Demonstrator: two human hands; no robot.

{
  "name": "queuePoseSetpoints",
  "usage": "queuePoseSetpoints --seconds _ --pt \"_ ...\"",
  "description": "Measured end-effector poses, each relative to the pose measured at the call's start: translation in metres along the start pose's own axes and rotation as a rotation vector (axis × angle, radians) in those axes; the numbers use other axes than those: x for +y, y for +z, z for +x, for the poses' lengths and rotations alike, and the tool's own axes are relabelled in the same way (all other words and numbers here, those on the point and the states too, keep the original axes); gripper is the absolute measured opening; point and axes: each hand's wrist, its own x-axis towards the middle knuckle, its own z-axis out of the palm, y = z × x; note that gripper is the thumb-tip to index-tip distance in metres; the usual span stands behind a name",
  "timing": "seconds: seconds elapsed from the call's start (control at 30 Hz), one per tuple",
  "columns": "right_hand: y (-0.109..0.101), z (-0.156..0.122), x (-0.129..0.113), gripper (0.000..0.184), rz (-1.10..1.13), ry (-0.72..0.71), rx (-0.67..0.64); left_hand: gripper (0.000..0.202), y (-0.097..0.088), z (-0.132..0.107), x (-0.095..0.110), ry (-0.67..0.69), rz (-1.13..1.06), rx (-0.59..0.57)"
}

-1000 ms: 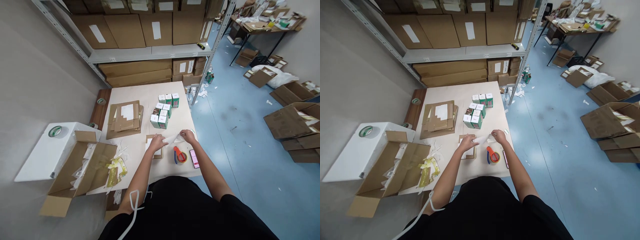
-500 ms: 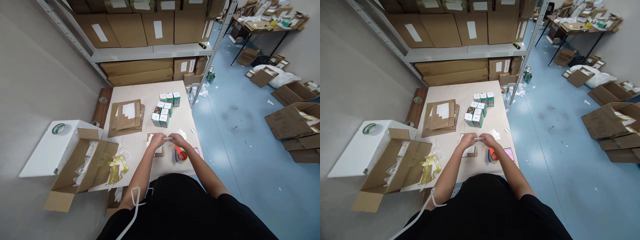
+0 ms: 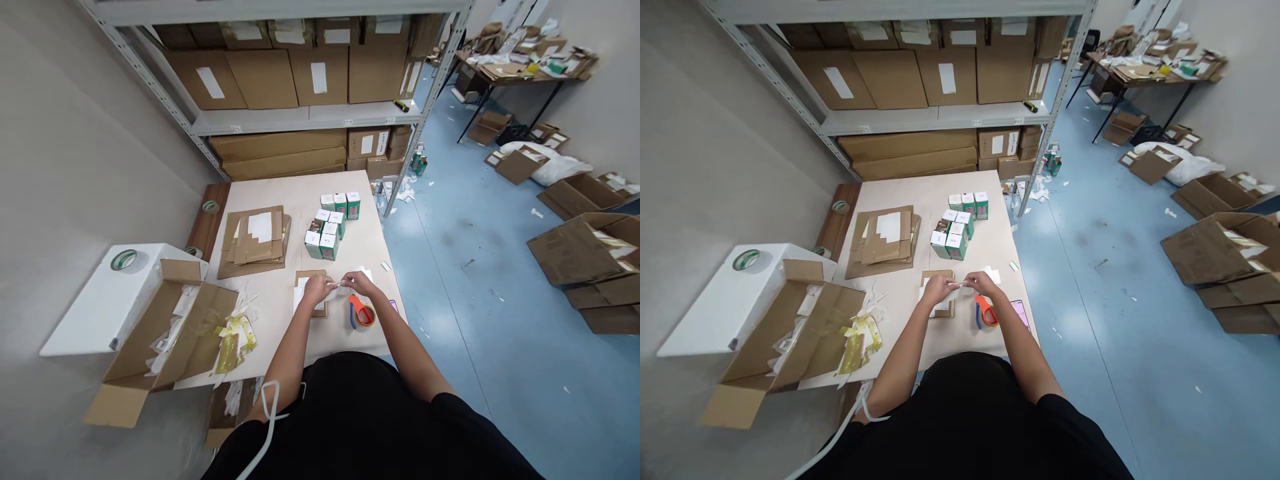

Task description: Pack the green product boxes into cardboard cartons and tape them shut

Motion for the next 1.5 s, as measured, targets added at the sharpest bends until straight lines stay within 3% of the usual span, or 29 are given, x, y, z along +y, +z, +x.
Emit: queuePoseSetpoints --seconds 0.33,0.47,0.53,0.67,0.77,0.83,0.9,0.97,1.17,1.33,1.5 --pt "0.010 0.009 0.003 0.029 -0.020 -0.035 -0.037 0.023 -0.003 -0.014 -0.005 -0.046 -0.007 0.047" --pt "-0.004 0.001 0.014 0.023 -0.046 -0.020 0.025 0.018 -0.016 -0.022 -0.023 -0.100 -0.072 0.127" --pt "-0.017 -0.004 0.021 0.020 -0.071 -0.005 0.099 0.015 -0.026 -0.027 -0.036 -0.124 -0.148 0.189" --pt "-0.034 -0.009 0.026 0.021 -0.096 0.020 0.193 0.018 -0.038 -0.034 -0.047 -0.004 -0.460 0.341" --pt "-0.029 -0.012 0.021 0.039 -0.120 0.065 0.183 0.033 -0.035 -0.036 -0.040 0.000 -0.719 0.338" --pt "-0.018 -0.017 0.014 0.047 -0.128 0.096 0.227 0.040 -0.032 -0.038 -0.033 0.005 -0.861 0.281" --pt "-0.004 -0.023 0.001 0.040 -0.052 0.096 0.270 0.040 -0.030 -0.041 -0.026 0.048 -0.994 0.250" --pt "0.011 -0.030 -0.016 0.032 0.109 0.078 0.247 0.034 -0.032 -0.044 -0.020 0.087 -1.117 0.269" --pt "0.044 -0.044 -0.074 0.041 0.476 0.074 0.201 0.039 -0.051 -0.047 0.002 0.135 -1.370 0.379" --pt "0.050 -0.048 -0.099 0.031 0.629 0.107 0.261 0.035 -0.066 -0.041 0.014 0.170 -1.548 0.394" --pt "0.045 -0.049 -0.108 0.030 0.562 0.057 0.276 0.033 -0.074 -0.039 0.014 0.143 -1.593 0.405"
